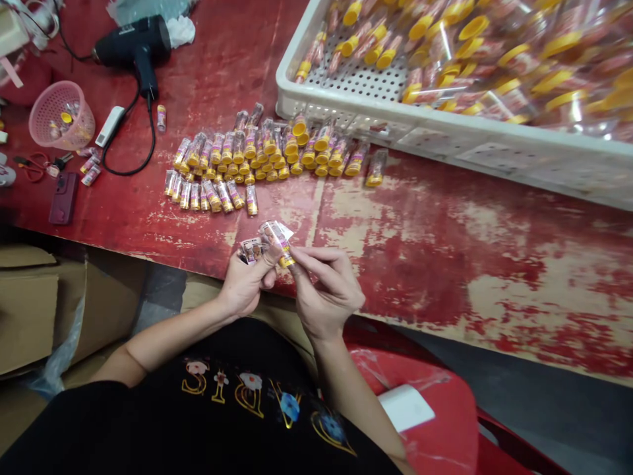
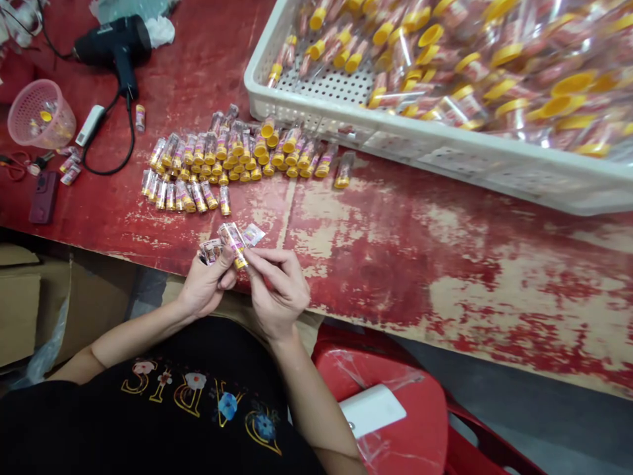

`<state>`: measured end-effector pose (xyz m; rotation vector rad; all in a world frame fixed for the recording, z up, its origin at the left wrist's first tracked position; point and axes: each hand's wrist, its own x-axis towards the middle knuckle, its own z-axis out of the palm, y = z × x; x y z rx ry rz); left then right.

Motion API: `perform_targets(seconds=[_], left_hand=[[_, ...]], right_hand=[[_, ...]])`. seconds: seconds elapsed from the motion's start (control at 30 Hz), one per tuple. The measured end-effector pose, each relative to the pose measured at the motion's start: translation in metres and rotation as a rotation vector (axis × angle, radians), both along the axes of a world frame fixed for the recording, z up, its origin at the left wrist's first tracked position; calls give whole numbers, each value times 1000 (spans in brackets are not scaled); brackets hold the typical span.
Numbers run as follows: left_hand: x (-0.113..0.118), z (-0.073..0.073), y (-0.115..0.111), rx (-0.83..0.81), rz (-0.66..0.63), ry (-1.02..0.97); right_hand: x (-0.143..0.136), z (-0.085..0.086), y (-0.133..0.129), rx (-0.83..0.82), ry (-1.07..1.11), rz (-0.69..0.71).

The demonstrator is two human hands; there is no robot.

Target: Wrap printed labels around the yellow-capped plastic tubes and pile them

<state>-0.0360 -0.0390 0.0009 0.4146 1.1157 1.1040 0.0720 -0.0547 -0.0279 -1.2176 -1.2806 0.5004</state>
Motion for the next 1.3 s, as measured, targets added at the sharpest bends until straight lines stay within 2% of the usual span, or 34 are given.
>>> perform_targets(seconds=[0.17,0.27,0.43,0.53,0.6,0.73,0.87,0.93,1.0,1.03,1.1,1.13,1.23,1.3], left_hand=[[1,0,2,-5,16,4],[0,-8,9,-30,35,-13],[-12,-26,25,-183,160,-55],[-22,-32,26,-249,195,-82],[-27,-33,23,-232,200,-82],[-30,-33,20,-193,191,-107],[-20,-31,25,-146,189,-190],[-15,-29,28,-121,194,-219],[-12,-27,29,-118,196,-191],[-12,-27,30,-118,195,-159],[-13,-25,31,-116,187,-105],[-13,-24,32,-111,184,-88],[-14,-18,34,-108,168,-93],[-14,-12,35,-128,153,-127]], right_hand=[[-2,-1,0,-44,42,-28],[-5,-12,10,-84,97,-31],[-9,-53,65,-197,116,-29],[0,-68,97,-244,66,151],[13,-66,105,-273,18,232],[35,-43,90,-368,-47,201],[23,-24,61,-421,-12,432],[12,-20,53,-389,-118,465],[11,-15,58,-370,-287,481],[16,-12,68,-375,-374,494],[36,0,103,-398,-515,459],[51,8,128,-407,-557,384],[101,31,216,-474,-696,27],[129,40,269,-587,-811,-37]])
